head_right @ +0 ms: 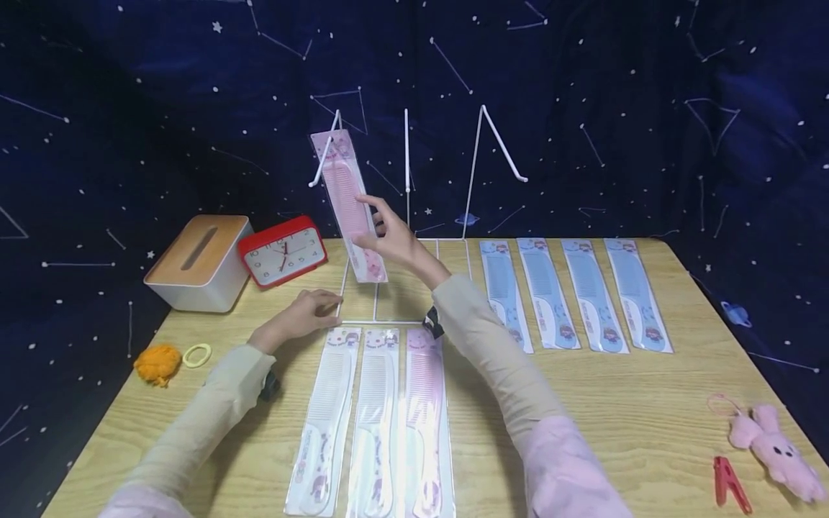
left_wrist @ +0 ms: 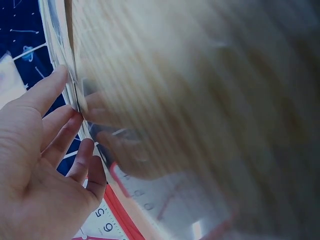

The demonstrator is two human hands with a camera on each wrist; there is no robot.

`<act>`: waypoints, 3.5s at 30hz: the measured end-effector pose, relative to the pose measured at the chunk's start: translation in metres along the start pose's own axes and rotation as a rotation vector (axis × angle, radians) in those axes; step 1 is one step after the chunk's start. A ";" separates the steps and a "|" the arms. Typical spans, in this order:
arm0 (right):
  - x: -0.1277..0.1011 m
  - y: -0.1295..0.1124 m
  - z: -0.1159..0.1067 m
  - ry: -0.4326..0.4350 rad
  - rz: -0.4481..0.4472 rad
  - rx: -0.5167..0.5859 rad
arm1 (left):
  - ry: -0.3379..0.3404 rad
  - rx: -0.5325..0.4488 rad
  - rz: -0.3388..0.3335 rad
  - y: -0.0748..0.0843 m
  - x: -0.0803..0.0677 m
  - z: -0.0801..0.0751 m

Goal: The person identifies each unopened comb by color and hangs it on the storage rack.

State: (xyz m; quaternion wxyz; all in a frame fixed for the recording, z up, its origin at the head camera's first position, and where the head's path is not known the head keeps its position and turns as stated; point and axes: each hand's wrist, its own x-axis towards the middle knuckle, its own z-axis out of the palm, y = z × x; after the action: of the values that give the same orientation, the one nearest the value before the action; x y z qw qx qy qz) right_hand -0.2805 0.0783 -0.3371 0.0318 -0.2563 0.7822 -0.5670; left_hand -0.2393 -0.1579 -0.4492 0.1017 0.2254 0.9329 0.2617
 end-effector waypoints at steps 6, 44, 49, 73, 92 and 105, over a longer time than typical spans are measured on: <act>-0.001 0.013 0.004 0.019 0.006 0.009 | -0.002 -0.002 -0.005 0.003 -0.001 -0.001; -0.213 0.044 0.005 -0.088 0.240 -0.503 | -0.031 0.000 -0.066 0.004 -0.001 -0.001; -0.223 0.041 0.017 -0.151 0.293 -0.625 | -0.036 -0.009 -0.067 0.005 -0.001 0.000; -0.235 0.024 0.014 -0.177 0.453 -0.543 | -0.028 -0.029 -0.092 0.002 0.000 0.002; -0.224 0.017 -0.004 -0.063 0.293 -0.350 | -0.025 -0.025 -0.073 0.006 -0.002 -0.002; -0.154 -0.047 -0.012 0.110 -0.062 -0.076 | -0.029 -0.019 -0.072 0.007 -0.001 -0.001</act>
State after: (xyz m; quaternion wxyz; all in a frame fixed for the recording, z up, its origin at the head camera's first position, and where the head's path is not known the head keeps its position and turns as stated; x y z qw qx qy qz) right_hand -0.1341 0.1461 -0.3278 -0.0385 -0.2498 0.7953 -0.5510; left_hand -0.2361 -0.1535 -0.4440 0.1269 0.1944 0.9363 0.2635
